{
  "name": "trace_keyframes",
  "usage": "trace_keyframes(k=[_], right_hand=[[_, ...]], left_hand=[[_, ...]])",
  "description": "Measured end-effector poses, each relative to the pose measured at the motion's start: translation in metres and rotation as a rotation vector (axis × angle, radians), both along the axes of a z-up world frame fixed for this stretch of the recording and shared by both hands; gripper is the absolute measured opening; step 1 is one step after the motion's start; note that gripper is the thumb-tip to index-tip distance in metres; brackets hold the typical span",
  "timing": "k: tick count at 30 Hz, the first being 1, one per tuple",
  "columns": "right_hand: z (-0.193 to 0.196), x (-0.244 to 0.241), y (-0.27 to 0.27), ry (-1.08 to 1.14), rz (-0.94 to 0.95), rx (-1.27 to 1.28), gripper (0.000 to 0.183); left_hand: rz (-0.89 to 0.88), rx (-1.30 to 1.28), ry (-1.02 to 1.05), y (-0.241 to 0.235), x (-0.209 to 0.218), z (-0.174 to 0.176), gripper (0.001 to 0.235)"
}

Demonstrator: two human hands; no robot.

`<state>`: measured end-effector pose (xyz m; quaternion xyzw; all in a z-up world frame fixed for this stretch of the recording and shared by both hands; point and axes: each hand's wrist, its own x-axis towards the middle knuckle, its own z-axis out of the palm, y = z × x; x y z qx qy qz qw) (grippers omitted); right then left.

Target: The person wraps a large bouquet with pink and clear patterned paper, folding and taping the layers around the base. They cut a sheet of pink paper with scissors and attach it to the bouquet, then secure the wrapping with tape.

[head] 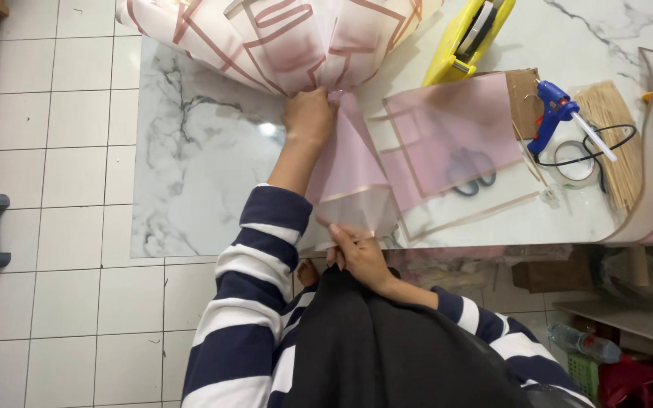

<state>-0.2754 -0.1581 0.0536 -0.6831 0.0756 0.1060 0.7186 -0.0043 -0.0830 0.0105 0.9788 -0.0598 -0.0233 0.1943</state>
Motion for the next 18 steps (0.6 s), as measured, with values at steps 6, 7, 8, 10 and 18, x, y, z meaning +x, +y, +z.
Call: trace_keyframes(k=[6, 7, 8, 10, 18], right_hand=[[0.085, 0.018, -0.030, -0.096, 0.993, -0.224, 0.041], [0.088, 0.026, -0.056, -0.098, 0.982, -0.228, 0.041], [0.091, 0.034, -0.083, -0.106, 0.979, -0.267, 0.037], [0.077, 0.062, -0.140, -0.117, 0.968, -0.308, 0.033], [-0.015, 0.238, -0.304, -0.326, -0.461, -0.960, 0.021]], left_hand=[[0.009, 0.018, -0.006, -0.005, -0.009, -0.002, 0.027], [-0.002, 0.016, -0.010, -0.005, -0.011, 0.000, 0.027], [0.009, 0.041, -0.015, -0.006, -0.012, 0.001, 0.028], [0.012, 0.067, -0.024, -0.005, -0.014, 0.005, 0.029], [-0.059, 0.050, -0.190, 0.002, -0.016, -0.011, 0.019]])
